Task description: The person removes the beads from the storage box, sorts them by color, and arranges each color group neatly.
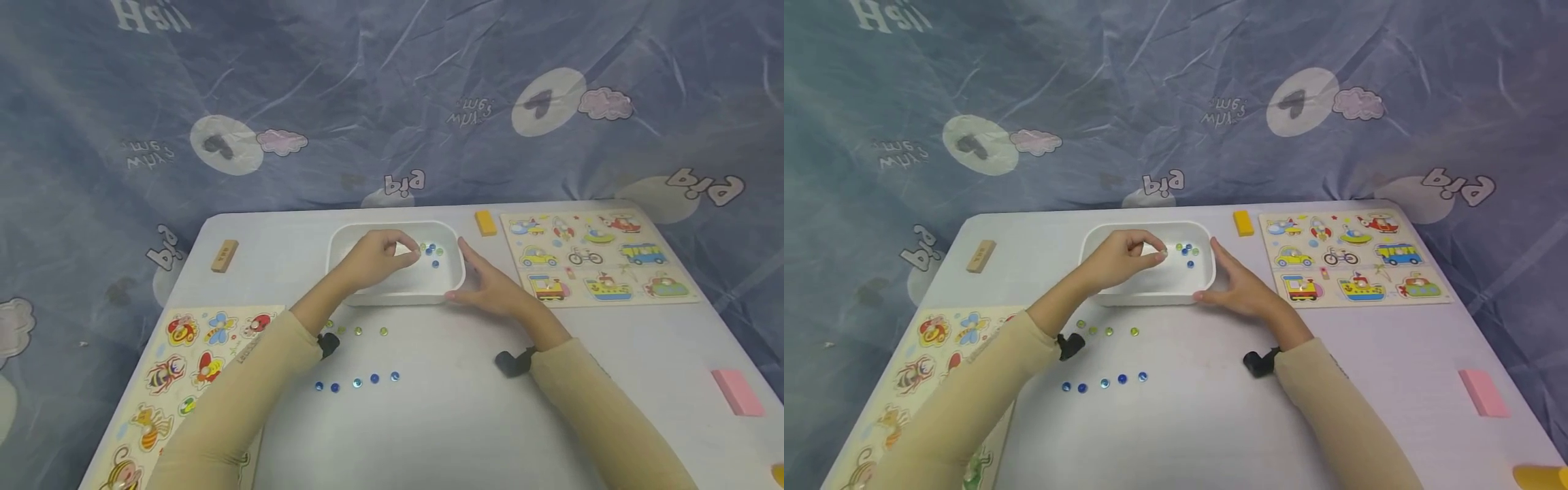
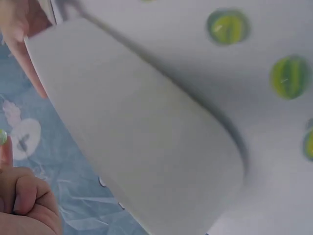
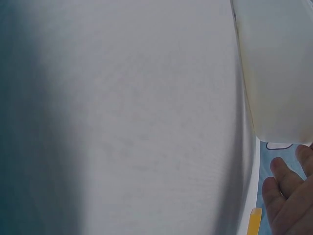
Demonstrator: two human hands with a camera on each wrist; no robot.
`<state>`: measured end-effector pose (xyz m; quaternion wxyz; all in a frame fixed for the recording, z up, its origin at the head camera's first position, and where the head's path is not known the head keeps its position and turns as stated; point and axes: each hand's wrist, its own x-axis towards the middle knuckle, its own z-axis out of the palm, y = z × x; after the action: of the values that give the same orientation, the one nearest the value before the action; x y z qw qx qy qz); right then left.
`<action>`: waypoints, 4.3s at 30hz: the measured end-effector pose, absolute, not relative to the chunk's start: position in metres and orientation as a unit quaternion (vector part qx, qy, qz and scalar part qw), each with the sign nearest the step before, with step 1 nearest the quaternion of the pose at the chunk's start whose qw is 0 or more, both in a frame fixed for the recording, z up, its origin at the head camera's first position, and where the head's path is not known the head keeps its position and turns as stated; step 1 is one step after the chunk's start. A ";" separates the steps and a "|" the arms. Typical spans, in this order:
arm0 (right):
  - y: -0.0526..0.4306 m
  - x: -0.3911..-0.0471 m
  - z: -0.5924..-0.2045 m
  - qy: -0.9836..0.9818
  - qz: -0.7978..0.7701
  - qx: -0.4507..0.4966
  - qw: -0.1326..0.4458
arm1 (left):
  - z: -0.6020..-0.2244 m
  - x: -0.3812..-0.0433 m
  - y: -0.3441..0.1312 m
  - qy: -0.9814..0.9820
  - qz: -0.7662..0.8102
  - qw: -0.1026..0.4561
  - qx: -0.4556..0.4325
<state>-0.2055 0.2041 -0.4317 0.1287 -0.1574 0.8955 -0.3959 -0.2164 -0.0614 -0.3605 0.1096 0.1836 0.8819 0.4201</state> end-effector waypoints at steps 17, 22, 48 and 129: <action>0.204 -0.204 -0.430 0.895 -0.398 -0.154 0.128 | -0.392 -0.154 -0.075 0.860 0.459 0.166 0.150; 0.204 -0.204 -0.431 0.896 -0.395 -0.157 0.127 | -0.406 -0.147 -0.074 0.876 0.419 0.178 0.158; 0.204 -0.206 -0.431 0.894 -0.397 -0.168 0.124 | -0.429 -0.139 -0.056 0.952 0.241 0.114 0.152; 0.200 -0.202 -0.423 0.890 -0.407 -0.164 0.127 | -0.391 -0.228 -0.080 0.888 0.393 0.130 0.200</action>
<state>-0.2018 0.2004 -0.4234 0.1265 -0.1643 0.8897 -0.4067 -0.2283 -0.0803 -0.3914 0.1301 0.1998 0.8879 0.3934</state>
